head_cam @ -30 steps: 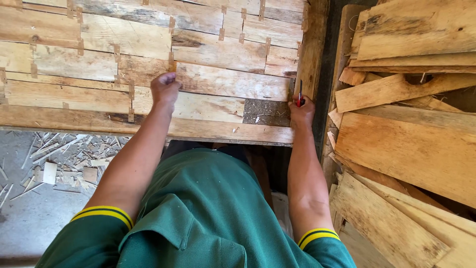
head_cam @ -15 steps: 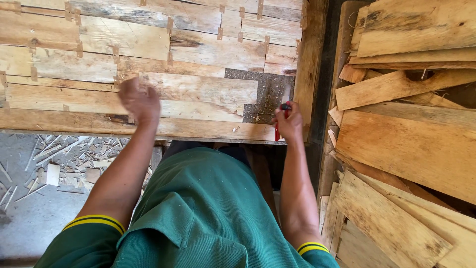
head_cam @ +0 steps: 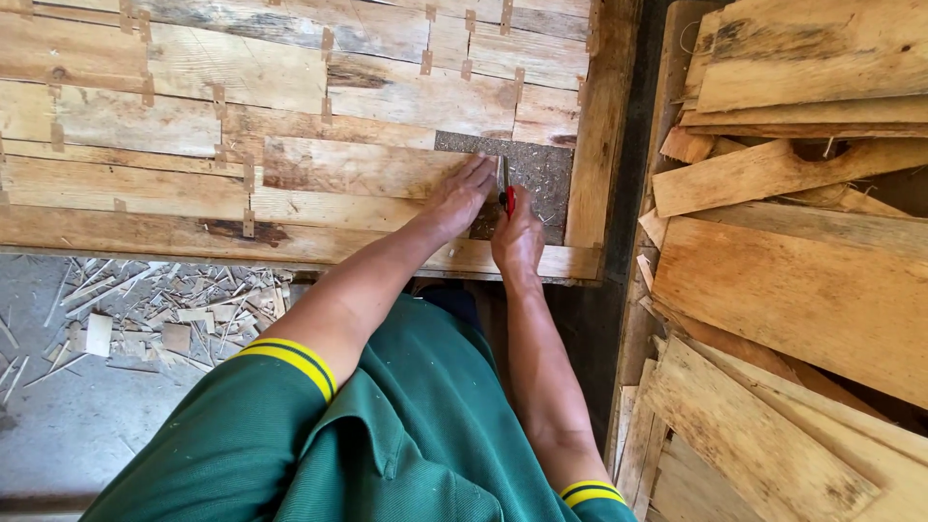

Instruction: Fitting and trimming thin wood veneer pieces to create a decorative mosaic pattern on a larger panel.

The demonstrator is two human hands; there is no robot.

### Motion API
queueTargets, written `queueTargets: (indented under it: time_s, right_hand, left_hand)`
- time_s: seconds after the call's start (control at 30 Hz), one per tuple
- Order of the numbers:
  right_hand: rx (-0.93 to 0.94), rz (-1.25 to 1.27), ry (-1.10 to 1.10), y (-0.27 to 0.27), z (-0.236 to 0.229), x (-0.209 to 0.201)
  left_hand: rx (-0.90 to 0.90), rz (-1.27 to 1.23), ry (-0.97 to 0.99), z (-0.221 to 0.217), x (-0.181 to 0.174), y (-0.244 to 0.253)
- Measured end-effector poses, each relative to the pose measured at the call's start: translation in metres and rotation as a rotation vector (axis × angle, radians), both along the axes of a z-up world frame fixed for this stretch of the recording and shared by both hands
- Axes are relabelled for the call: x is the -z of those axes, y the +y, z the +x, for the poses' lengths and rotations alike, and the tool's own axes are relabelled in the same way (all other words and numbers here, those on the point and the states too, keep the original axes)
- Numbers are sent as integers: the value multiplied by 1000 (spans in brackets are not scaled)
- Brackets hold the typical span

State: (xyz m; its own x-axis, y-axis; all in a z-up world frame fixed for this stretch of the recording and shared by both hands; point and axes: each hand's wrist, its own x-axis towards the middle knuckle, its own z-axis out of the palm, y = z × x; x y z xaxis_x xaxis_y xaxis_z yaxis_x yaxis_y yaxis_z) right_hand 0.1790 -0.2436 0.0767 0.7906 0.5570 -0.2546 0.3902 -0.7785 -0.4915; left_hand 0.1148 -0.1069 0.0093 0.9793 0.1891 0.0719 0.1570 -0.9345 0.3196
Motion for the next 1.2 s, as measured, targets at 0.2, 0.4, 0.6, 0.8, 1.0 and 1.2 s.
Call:
queueTargets:
  time_s: [0.2,0.4,0.6,0.8,1.0,1.2]
  right_hand:
    - [-29,58,-62,3,-6,4]
    - [-16,28,-69,9,-8,11]
    - [-47,81,-158,9,-9,14]
    - [-75,-5,-159,9,-6,32]
    - [-95,-36,-206,12,-7,29]
    - [-94,19,-200,12,-9,14]
  left_hand:
    - [1,-109,161,-1,-12,4]
    - [21,-51,114,0,0,4]
    - [41,-42,160,-1,-13,5]
    - [63,-23,320,4,-6,6]
    - [50,-62,239,3,-12,5]
    - [69,-2,249,0,-20,2]
